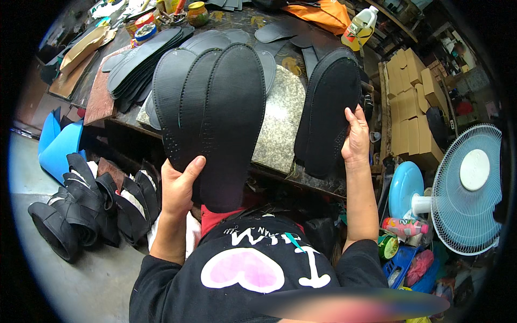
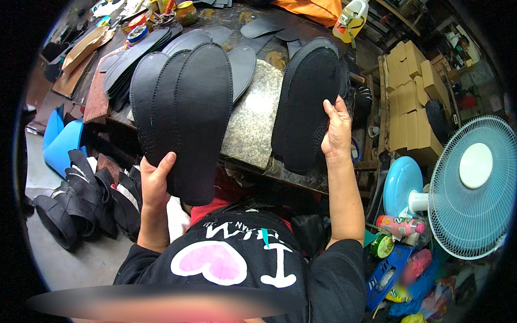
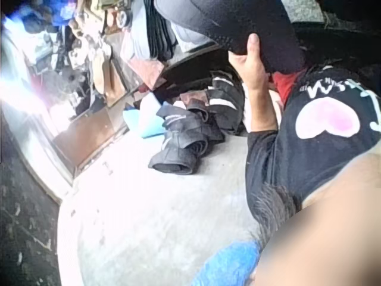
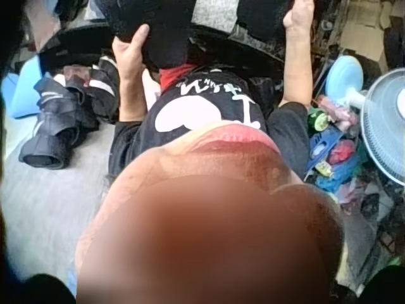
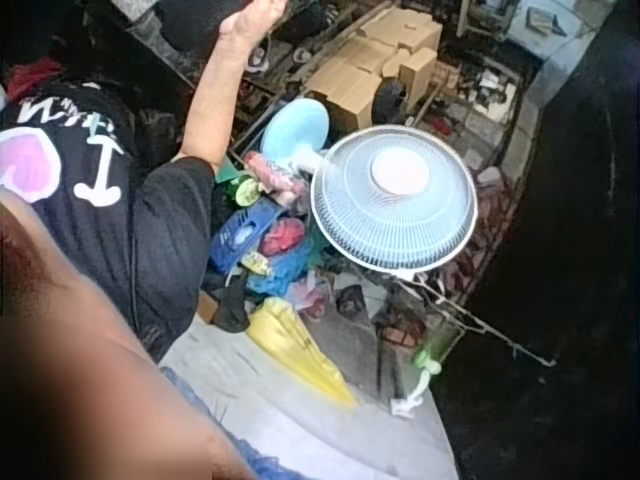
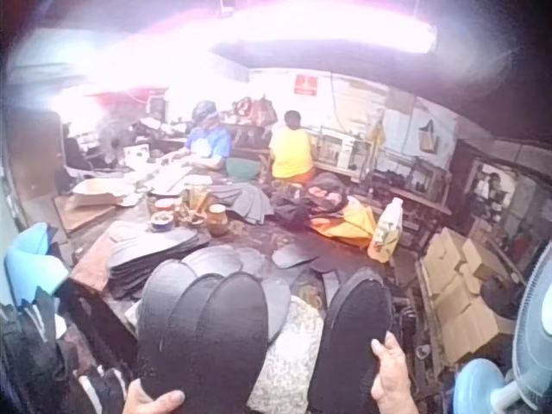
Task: The person repeatedly picks up black shoe insoles from a workbench, aligns them, and stacks them into a growing pile. They occasionally flip insoles over and use a pair of scissors to trim or adjust edges before adding them to the stack.
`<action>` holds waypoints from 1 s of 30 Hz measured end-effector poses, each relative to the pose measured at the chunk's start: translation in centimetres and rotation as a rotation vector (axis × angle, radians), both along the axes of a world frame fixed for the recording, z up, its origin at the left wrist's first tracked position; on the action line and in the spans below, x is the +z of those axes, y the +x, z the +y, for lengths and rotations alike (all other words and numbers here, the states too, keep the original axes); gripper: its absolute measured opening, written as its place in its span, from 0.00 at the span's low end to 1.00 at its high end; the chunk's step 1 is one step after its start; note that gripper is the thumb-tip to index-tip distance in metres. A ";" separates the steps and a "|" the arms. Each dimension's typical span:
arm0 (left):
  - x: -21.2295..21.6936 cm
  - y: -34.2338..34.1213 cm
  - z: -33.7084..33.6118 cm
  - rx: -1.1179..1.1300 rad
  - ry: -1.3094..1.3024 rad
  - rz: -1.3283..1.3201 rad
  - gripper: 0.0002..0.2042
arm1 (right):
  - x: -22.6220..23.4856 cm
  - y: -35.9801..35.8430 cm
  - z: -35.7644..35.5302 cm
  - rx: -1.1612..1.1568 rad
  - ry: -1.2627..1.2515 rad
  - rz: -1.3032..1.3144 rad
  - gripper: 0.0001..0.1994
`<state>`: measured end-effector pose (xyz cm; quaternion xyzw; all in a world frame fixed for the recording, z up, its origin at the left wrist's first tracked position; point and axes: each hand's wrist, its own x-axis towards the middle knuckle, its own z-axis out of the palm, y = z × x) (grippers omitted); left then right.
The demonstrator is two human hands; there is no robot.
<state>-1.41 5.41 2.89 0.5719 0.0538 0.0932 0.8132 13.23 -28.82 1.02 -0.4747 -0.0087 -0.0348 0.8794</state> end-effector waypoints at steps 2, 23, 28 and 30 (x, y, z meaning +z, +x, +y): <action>-0.1 0.1 0.2 -0.005 -0.019 -0.014 0.17 | 0.3 -0.1 0.1 -0.018 0.005 0.001 0.11; 1.0 -0.9 3.3 0.376 -0.082 -0.108 0.19 | 7.2 12.5 1.0 -0.307 -0.724 -0.181 0.19; 0.1 0.1 0.6 0.096 -0.145 0.023 0.13 | 5.1 3.2 11.7 0.481 -0.727 -0.406 0.14; -0.3 0.3 0.0 0.051 -0.217 -0.020 0.12 | 4.7 1.3 14.1 0.538 -0.658 -0.266 0.13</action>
